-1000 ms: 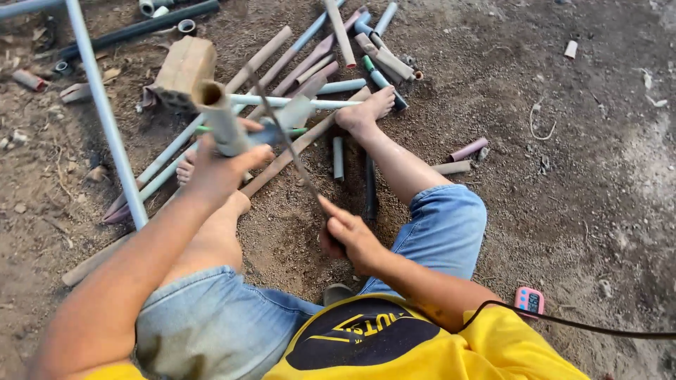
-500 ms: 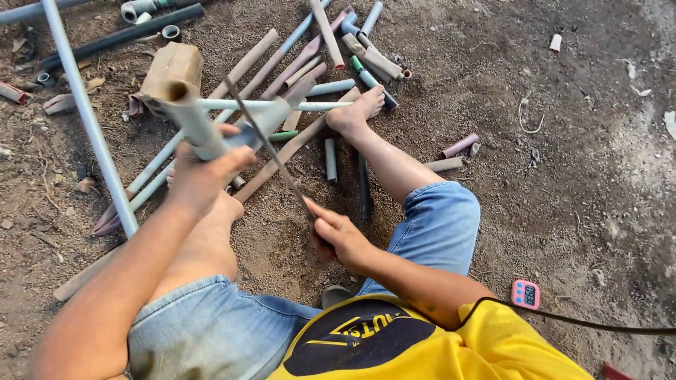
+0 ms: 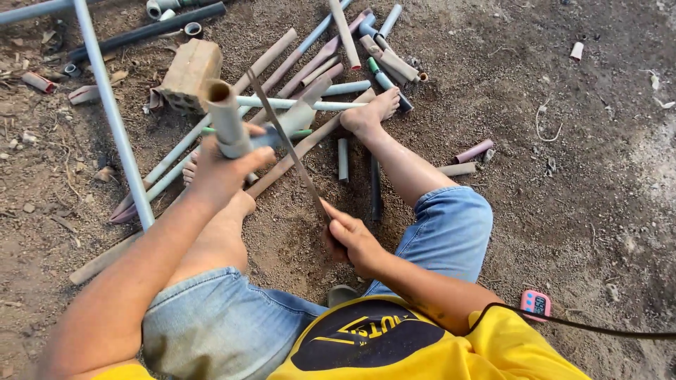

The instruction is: The person sits on the ground and uses a hand saw to cut a gray PVC pipe. They hold the pipe steady with their left hand and saw with their right hand, then inspect the cut end.

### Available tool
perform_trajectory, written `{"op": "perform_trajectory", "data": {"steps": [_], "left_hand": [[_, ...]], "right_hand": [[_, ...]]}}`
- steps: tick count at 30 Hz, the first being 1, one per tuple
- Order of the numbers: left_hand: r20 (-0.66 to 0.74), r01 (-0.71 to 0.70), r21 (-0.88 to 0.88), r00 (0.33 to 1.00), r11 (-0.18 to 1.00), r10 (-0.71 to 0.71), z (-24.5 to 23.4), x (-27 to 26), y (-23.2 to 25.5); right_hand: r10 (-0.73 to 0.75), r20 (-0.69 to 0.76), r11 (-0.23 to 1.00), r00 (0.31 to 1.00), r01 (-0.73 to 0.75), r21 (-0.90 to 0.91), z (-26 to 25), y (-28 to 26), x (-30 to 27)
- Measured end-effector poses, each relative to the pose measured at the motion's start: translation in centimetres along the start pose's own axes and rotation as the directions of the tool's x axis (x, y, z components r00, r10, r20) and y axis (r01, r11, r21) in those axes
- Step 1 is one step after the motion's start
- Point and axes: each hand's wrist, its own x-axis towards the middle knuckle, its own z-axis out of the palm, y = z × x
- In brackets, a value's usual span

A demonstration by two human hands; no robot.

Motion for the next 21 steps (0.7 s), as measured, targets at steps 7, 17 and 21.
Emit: {"op": "perform_trajectory", "data": {"steps": [7, 17, 21], "left_hand": [[0.196, -0.030, 0.050, 0.980, 0.998, 0.020, 1.4, -0.7, -0.6], [-0.149, -0.030, -0.044, 0.989, 0.999, 0.023, 0.5, -0.1, -1.3], [-0.134, 0.065, -0.228, 0.986, 0.972, -0.098, 0.4, 0.4, -0.5]], "right_hand": [[-0.059, -0.022, 0.998, 0.998, 0.059, -0.018, -0.2, -1.3, 1.3], [-0.022, -0.023, 0.999, 0.999, 0.023, 0.030, -0.7, 3.2, -1.6], [-0.039, 0.005, 0.999, 0.999, 0.039, 0.012, -0.6, 2.2, -1.2]]}}
